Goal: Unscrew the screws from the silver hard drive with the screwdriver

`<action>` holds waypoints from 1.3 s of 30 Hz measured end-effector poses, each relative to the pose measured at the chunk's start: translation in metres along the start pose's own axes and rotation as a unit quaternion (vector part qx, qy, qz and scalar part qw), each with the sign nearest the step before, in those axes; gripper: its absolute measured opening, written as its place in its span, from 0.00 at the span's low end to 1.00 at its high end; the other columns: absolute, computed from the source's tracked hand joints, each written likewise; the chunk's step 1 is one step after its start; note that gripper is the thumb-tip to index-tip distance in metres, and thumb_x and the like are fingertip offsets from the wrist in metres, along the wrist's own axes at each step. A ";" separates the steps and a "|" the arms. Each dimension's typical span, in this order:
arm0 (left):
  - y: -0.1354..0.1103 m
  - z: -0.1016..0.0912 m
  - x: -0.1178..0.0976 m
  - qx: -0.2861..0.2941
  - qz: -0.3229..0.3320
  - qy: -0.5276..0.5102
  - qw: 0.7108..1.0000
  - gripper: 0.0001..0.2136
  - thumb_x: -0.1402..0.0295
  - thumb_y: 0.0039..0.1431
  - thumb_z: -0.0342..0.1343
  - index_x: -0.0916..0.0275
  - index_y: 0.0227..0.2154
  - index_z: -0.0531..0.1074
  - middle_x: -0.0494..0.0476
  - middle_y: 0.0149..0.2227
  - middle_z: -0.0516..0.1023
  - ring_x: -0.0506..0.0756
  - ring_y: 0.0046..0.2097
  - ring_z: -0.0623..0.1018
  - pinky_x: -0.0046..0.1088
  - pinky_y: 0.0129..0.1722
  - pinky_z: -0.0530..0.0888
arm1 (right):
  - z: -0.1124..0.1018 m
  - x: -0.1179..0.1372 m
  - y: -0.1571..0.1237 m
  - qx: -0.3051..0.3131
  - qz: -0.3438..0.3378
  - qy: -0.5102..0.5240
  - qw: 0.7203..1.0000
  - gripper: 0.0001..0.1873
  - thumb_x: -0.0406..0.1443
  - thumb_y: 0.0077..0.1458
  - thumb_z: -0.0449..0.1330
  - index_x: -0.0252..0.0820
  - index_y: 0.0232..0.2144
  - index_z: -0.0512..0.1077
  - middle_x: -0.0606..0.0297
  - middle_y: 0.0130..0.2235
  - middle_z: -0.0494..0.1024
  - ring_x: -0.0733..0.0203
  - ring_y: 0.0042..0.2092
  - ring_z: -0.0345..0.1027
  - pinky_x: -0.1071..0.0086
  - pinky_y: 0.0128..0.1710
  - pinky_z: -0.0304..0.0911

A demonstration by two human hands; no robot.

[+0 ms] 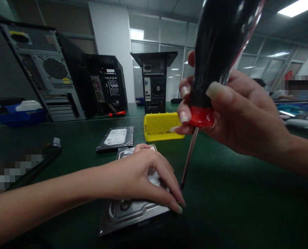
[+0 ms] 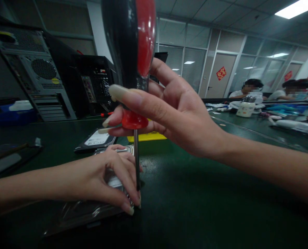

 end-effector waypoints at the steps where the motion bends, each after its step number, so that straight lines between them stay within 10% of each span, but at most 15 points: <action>1: -0.002 0.000 0.000 0.002 0.006 0.014 1.000 0.08 0.64 0.56 0.62 0.60 0.37 0.80 0.50 0.36 0.81 0.52 0.42 0.76 0.26 0.44 0.64 | 0.000 0.000 0.000 -0.003 -0.001 0.001 1.000 0.18 0.31 0.56 0.51 0.39 0.49 0.53 0.71 0.36 0.69 0.75 0.38 0.72 0.77 0.40 0.74; 17: -0.017 -0.006 -0.017 -0.024 0.100 0.170 0.980 0.09 0.71 0.60 0.57 0.53 0.41 0.77 0.44 0.41 0.81 0.56 0.46 0.74 0.35 0.60 0.33 | -0.001 0.002 -0.001 0.016 -0.005 -0.029 0.999 0.18 0.30 0.57 0.48 0.38 0.50 0.52 0.72 0.36 0.70 0.77 0.39 0.71 0.78 0.42 0.73; 39: -0.011 -0.001 -0.006 -0.033 0.053 0.085 0.994 0.05 0.70 0.59 0.59 0.57 0.37 0.78 0.47 0.39 0.81 0.52 0.46 0.75 0.31 0.53 0.58 | 0.006 -0.002 -0.003 0.021 0.006 0.030 0.999 0.17 0.30 0.58 0.49 0.41 0.50 0.52 0.71 0.38 0.69 0.75 0.39 0.71 0.75 0.42 0.74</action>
Point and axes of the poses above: each hand's wrist, its own y-axis towards the middle knuckle, its own z-axis out of the palm, x = y × z, the point moved 4 cm from there along y, towards the middle knuckle
